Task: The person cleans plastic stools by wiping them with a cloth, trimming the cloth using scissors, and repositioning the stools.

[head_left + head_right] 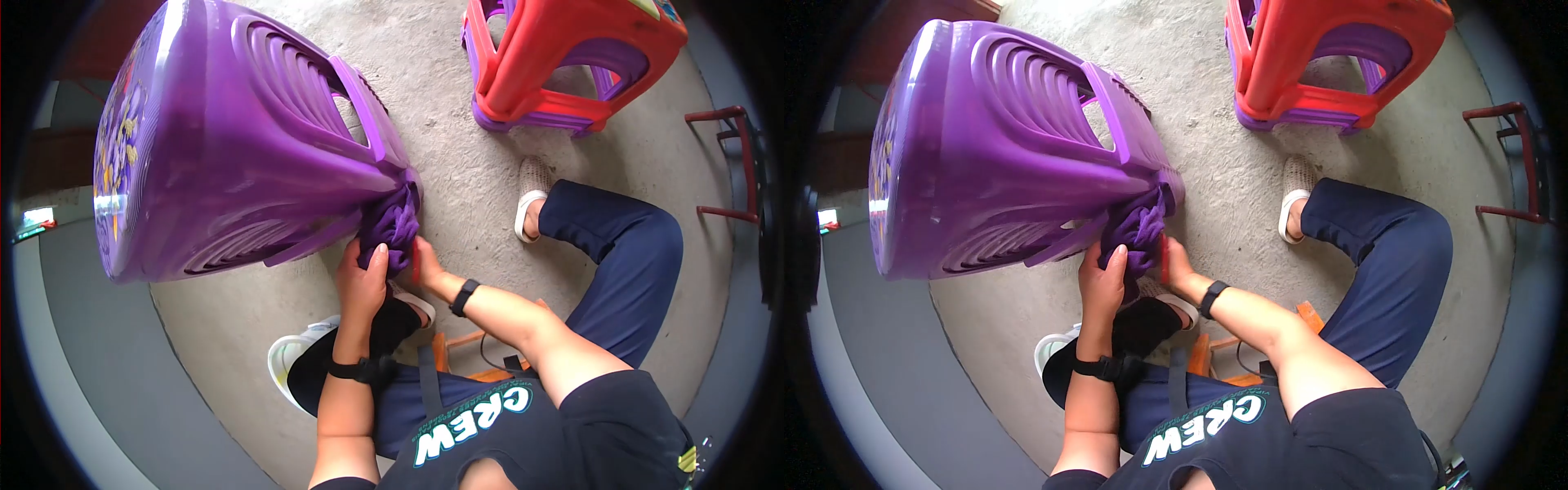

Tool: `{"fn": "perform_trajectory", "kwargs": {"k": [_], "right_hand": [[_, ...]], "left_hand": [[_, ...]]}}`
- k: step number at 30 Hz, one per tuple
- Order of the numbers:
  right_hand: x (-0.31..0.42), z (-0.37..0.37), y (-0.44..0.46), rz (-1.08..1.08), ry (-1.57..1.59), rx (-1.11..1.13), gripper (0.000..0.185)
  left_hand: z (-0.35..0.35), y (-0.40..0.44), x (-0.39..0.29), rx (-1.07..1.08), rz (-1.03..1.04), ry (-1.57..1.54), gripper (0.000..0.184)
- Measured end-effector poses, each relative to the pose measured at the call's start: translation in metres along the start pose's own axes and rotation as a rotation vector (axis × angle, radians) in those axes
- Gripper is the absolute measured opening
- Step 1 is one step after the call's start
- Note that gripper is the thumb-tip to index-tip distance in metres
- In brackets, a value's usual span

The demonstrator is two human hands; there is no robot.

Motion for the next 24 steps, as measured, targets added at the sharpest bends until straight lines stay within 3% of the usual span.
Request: {"fn": "perform_trajectory", "kwargs": {"k": [1,3,5,7,11,13,16,18,19,22,24], "right_hand": [[-0.001,0.006,0.004,-0.229,-0.27,0.049,0.028],[-0.01,0.013,0.0,-0.435,-0.564,0.099,0.035],[0.01,0.065,-0.04,-0.522,-0.698,0.145,0.039],[0.019,0.096,-0.06,-0.756,-0.982,0.278,0.042],[0.015,0.098,-0.059,-0.736,-0.749,0.348,0.044],[0.01,0.074,-0.035,-0.736,-0.779,0.247,0.042],[0.011,0.042,0.0,-0.645,-0.783,0.119,0.033],[0.02,0.027,0.001,-0.591,-0.791,0.161,0.03],[0.011,0.021,0.005,-0.442,-0.458,0.154,0.032],[0.015,0.034,-0.015,-0.636,-0.744,0.214,0.034],[0.043,0.08,-0.054,-0.65,-0.634,0.349,0.035]], "left_hand": [[-0.002,0.0,-0.001,-0.004,0.001,-0.005,0.036],[-0.007,-0.002,-0.005,-0.02,0.011,-0.032,0.036],[-0.017,-0.004,-0.013,-0.041,0.028,-0.079,0.036],[-0.032,-0.009,-0.026,-0.075,0.033,-0.172,0.035],[-0.045,-0.017,-0.04,-0.089,0.032,-0.204,0.034],[-0.041,-0.014,-0.031,-0.111,0.023,-0.155,0.036],[-0.027,-0.004,-0.006,-0.065,0.062,0.108,0.04],[-0.012,-0.002,-0.005,-0.019,0.081,0.22,0.04],[-0.006,-0.001,-0.003,0.017,0.072,0.189,0.038],[0.002,-0.004,-0.019,0.024,0.058,-0.031,0.032],[0.0,-0.006,-0.047,0.007,0.085,-0.235,0.027]]}}
Point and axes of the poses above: each hand's wrist, its own y-axis towards the middle knuckle, its own z-axis out of the palm, x = y × z, the point moved 7 cm from there along y, towards the middle knuckle, and after that the axes turned 4 degrees about -x, right-handed, at the moved point
